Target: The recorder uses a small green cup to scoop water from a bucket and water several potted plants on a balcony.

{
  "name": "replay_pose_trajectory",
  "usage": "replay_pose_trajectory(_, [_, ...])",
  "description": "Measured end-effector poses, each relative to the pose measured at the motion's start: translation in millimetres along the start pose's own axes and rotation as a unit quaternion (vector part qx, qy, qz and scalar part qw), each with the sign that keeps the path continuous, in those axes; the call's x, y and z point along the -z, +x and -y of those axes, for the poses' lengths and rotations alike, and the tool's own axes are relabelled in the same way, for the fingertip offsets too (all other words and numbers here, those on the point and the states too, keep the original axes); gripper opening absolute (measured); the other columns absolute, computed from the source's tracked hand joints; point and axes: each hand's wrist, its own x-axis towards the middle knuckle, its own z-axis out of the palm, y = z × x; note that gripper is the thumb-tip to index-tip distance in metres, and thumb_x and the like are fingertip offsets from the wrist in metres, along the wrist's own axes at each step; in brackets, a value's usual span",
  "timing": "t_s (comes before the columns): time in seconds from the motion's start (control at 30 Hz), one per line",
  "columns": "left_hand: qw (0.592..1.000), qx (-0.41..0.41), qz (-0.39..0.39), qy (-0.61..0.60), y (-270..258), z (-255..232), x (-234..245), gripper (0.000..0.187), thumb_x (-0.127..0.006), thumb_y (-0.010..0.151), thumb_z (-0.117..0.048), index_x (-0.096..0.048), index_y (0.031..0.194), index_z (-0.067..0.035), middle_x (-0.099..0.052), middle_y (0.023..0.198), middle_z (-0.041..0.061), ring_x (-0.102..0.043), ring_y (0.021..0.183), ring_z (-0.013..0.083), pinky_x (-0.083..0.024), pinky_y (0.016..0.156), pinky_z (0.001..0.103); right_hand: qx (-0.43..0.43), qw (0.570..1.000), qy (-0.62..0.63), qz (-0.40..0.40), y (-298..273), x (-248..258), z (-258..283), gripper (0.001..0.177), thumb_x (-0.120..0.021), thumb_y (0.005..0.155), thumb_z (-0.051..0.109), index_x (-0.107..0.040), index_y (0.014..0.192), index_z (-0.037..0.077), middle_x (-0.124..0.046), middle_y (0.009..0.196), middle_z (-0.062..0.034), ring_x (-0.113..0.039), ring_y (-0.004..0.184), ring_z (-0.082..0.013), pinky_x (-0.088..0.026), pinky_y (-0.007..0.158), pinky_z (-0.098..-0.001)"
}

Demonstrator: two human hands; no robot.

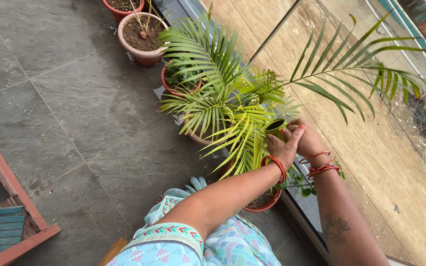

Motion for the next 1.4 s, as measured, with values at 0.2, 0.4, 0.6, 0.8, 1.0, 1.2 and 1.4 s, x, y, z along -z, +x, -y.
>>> replay_pose_trajectory(0.2, [0.995,0.086,0.029,0.031,-23.8,13.9,-3.4,0.149,-0.051,0.066,-0.095,0.005,0.159,0.008,0.006,0.169,0.028,-0.003,0.157,0.0412,-0.012,0.126,0.053,0.087,0.988,-0.120,0.050,-22.5,-41.2,-51.7,0.027,-0.057,0.100,0.034,-0.076,0.106,0.016,-0.073,0.111,-0.0037,-0.061,0.113,-0.0283,-0.054,0.092,-0.0397])
replay_pose_trajectory(0.4, [0.998,0.054,-0.003,0.034,-17.6,-1.1,3.0,0.148,-0.054,0.065,-0.092,0.002,0.160,0.007,0.003,0.169,0.029,-0.002,0.158,0.0418,-0.011,0.125,0.055,0.133,0.981,-0.144,-0.010,-11.8,-39.7,-42.0,0.025,-0.059,0.096,0.030,-0.077,0.106,0.015,-0.070,0.112,-0.0074,-0.062,0.110,-0.0300,-0.053,0.087,-0.0406])
replay_pose_trajectory(0.6, [0.999,0.008,-0.053,0.003,4.7,-14.1,12.6,0.151,-0.059,0.065,-0.090,0.002,0.158,0.013,0.001,0.167,0.034,-0.006,0.157,0.0431,-0.013,0.125,0.053,0.052,0.996,0.031,-0.068,23.8,-51.4,-31.9,0.029,-0.066,0.098,0.036,-0.076,0.096,0.008,-0.071,0.111,-0.0109,-0.066,0.101,-0.0300,-0.053,0.086,-0.0400])
replay_pose_trajectory(0.8, [0.996,0.027,-0.083,0.019,1.6,7.7,-6.3,0.152,-0.059,0.068,-0.092,0.002,0.157,0.015,0.000,0.167,0.034,-0.005,0.157,0.0430,-0.010,0.126,0.053,0.145,0.985,-0.039,-0.088,8.5,-54.5,-45.1,0.026,-0.070,0.090,0.032,-0.077,0.095,0.008,-0.071,0.107,-0.0151,-0.067,0.094,-0.0347,-0.054,0.077,-0.0444])
replay_pose_trajectory(1.0, [0.994,0.002,0.102,-0.044,-22.6,15.2,-45.9,0.145,-0.050,0.055,-0.097,-0.036,0.148,0.014,-0.038,0.156,0.033,-0.039,0.146,0.0389,-0.029,0.117,0.045,0.023,0.994,-0.066,-0.079,-42.2,-25.1,-82.5,0.038,-0.070,0.092,0.041,-0.074,0.099,0.003,-0.067,0.108,-0.0227,-0.068,0.090,-0.0416,-0.055,0.074,-0.0489])
replay_pose_trajectory(1.2, [0.999,-0.031,-0.009,0.008,-60.7,49.8,-116.1,0.151,-0.053,0.065,-0.096,-0.009,0.156,0.016,-0.016,0.163,0.037,-0.022,0.154,0.0431,-0.023,0.124,0.047,0.196,0.968,-0.152,-0.036,-74.1,-17.5,-159.3,0.030,-0.061,0.101,0.038,-0.077,0.100,0.013,-0.076,0.105,-0.0070,-0.067,0.110,-0.0350,-0.055,0.092,-0.0450])
replay_pose_trajectory(1.4, [0.996,-0.066,0.048,-0.022,-92.5,89.5,-138.1,0.157,-0.040,0.059,-0.103,0.010,0.158,0.009,0.014,0.165,0.035,0.005,0.155,0.0463,-0.012,0.123,0.054,-0.023,0.996,0.087,-0.017,-111.5,-14.2,-162.8,0.036,-0.071,0.092,0.038,-0.076,0.104,0.004,-0.067,0.118,-0.0154,-0.068,0.102,-0.0316,-0.054,0.089,-0.0416])
